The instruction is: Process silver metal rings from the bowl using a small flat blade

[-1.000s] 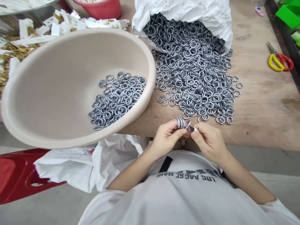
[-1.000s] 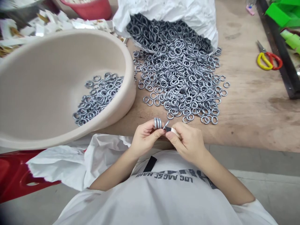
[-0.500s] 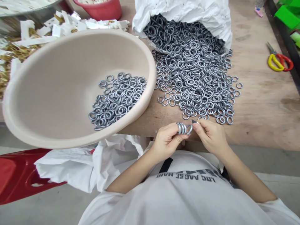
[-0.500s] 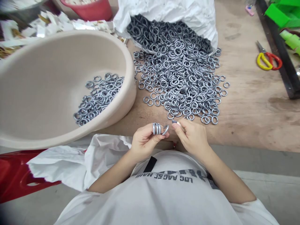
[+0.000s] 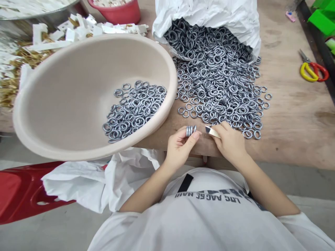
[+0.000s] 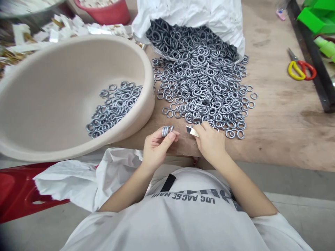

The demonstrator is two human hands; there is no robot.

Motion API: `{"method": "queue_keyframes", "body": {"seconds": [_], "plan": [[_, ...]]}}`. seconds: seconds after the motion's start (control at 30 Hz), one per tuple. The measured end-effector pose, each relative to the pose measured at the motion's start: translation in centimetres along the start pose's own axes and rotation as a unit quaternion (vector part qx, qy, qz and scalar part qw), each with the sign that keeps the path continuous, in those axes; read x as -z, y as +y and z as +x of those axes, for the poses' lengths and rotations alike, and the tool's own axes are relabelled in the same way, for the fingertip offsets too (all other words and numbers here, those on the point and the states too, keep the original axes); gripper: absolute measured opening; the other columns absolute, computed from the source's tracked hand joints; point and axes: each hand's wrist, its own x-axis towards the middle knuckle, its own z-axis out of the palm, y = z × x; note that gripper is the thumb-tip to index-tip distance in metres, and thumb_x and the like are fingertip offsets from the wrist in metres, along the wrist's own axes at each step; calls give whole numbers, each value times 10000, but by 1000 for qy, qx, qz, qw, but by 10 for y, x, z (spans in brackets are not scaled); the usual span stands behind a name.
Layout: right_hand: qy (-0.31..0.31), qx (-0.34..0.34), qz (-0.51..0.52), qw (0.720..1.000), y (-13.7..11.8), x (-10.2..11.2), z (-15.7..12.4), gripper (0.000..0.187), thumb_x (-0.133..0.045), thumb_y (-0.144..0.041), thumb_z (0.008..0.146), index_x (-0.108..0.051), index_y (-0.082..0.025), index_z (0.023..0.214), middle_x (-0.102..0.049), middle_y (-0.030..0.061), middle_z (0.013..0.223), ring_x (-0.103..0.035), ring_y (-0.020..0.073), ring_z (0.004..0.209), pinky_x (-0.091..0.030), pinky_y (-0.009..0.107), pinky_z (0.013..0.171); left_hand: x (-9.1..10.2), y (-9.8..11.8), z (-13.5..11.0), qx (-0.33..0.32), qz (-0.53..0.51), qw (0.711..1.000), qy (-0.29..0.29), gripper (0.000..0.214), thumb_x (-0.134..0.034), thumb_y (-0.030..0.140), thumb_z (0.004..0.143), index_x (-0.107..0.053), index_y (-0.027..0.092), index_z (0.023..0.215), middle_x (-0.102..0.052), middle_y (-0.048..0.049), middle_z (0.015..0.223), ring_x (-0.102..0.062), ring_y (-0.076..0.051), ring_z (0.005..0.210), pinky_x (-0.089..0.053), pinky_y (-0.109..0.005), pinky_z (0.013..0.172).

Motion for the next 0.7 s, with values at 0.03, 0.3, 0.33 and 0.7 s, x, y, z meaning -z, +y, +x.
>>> {"method": "queue_keyframes", "body": {"seconds": [0.03,0.3,0.33,0.7], "plan": [[3,-6,8,1000,2,0,0,204,-500,-316,1001,-672,-252,1091,-639,45,1035,-608,202,782,-269,317,584,-1,-1,1,-6,11,1000,1,212,-681,365,921,-769,173,926,-669,-41,825,-603,-151,782,-491,-263,765],[20,-7,24,999,9,-2,3,259,-530,-408,994,-686,-276,1152,-634,55,1032,-597,199,773,-266,303,580,-8,-7,5,-29,34,999,-8,197,-709,335,899,-772,173,991,-683,-61,936,-639,-166,887,-516,-254,806],[23,-7,25,999,9,-3,3,237,-537,-388,989,-698,-271,1119,-633,54,1011,-593,196,766,-262,303,578,-8,-7,5,-32,35,999,-5,192,-706,331,902,-772,174,992,-683,-58,935,-638,-164,892,-516,-252,811],[76,-41,437,895,19,2,2,195,-618,-381,956,-692,-205,915,-636,11,816,-570,149,726,-420,280,670,-12,-2,7,-43,62,997,-23,244,-696,327,911,-778,188,1094,-702,-76,1002,-650,-174,925,-511,-272,828]]}}
